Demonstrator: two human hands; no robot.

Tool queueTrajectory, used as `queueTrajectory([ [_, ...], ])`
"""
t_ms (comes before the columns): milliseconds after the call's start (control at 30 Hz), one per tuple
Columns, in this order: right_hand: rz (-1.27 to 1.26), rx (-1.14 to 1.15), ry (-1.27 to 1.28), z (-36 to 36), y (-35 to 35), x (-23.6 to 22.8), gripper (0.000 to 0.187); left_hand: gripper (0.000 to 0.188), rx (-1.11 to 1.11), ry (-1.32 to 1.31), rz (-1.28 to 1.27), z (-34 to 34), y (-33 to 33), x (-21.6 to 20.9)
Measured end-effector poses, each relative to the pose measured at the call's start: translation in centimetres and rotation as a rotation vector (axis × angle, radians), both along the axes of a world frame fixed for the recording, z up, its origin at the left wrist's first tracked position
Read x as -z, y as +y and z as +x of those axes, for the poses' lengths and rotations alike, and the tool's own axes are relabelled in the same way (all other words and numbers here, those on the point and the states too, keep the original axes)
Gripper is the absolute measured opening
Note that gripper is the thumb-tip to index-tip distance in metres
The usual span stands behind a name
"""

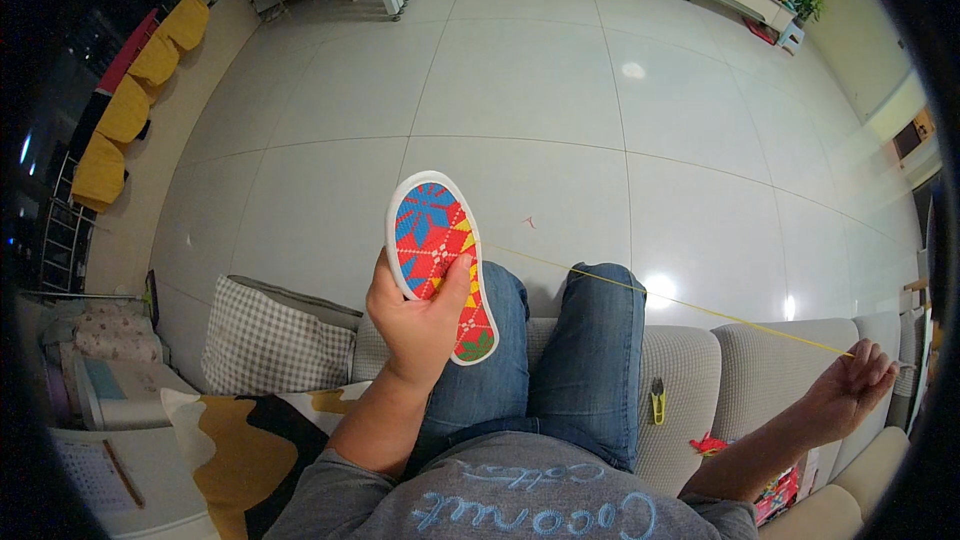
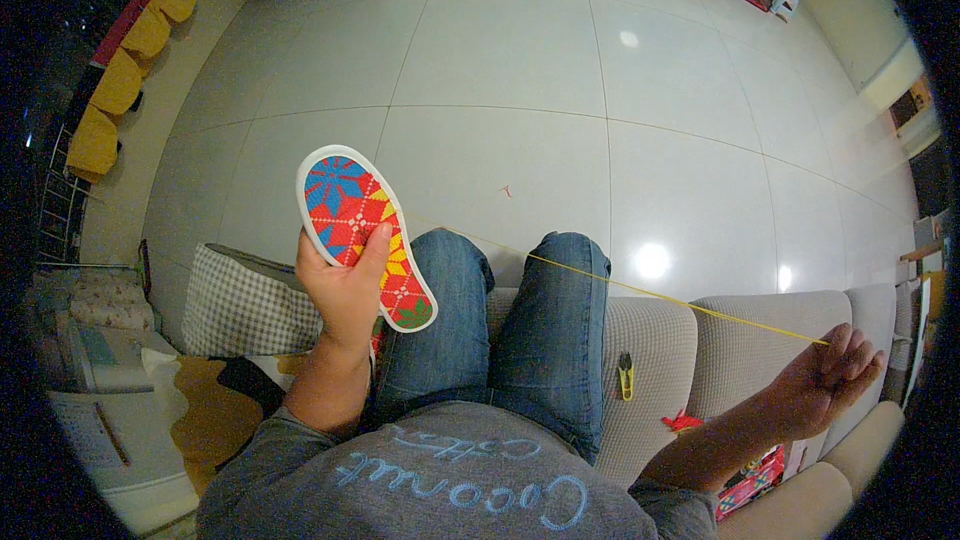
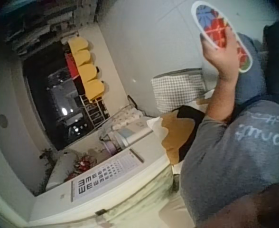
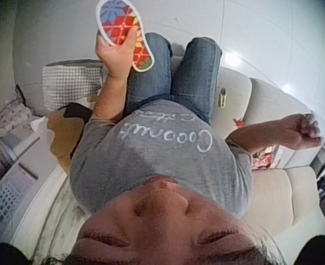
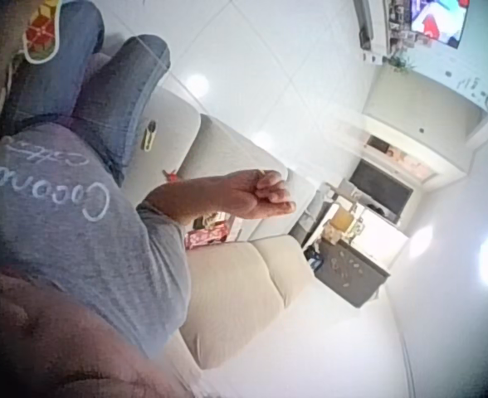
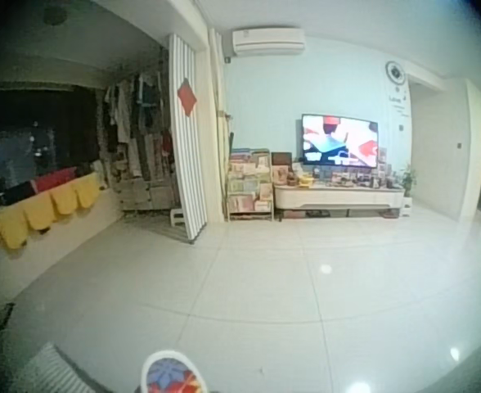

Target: The person sits on a sofa and hand-sews a colorful pattern onto a white shoe insole using a needle and yellow thread. They repeatedly insert the needle through the insole and pull the thread to secure the design.

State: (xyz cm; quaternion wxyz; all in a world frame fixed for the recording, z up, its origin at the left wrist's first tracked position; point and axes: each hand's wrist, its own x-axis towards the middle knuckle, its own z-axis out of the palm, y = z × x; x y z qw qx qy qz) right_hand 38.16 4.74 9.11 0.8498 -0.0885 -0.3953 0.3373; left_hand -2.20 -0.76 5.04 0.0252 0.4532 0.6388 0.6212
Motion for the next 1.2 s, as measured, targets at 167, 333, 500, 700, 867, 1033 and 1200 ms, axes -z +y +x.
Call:
queueTrajectory([
  [167, 0.009, 0.068, 0.037, 1.5, -0.2, 0.2, 0.017, 0.028, -0.007, -0.031, 0.009, -0.1, 0.1, 0.2],
  [333, 0.041, 0.0, 0.025, 2.1, -0.1, 0.3, 0.016, 0.027, 0.007, -0.041, -0.017, -0.3, -0.2, -0.3],
  [500, -0.149, 0.034, -0.133, -0.4, -0.5, 0.3, 0.009, 0.031, 0.255, -0.53, -0.011, 0.2, -0.2, -0.7],
  [700, -0.124, 0.279, -0.981, -15.5, -2.3, -1.0, 0.008, 0.035, 0.46, -0.694, -0.07, 0.7, -1.5, -2.0],
  [867, 0.099, 0.065, -1.253, -20.8, -2.1, -1.8, 0.026, 0.037, 0.515, -0.681, -0.077, 0.8, -2.2, -2.9],
  [1033, 0.158, 0.018, -1.287, -22.1, -1.6, -1.1, 0.027, 0.036, 0.535, -0.665, -0.058, 1.0, -2.3, -3.0],
  [1200, 0.143, -0.007, -1.31, -22.3, -1.3, -0.6, 0.025, 0.036, 0.535, -0.646, -0.08, 1.0, -2.3, -2.6],
])
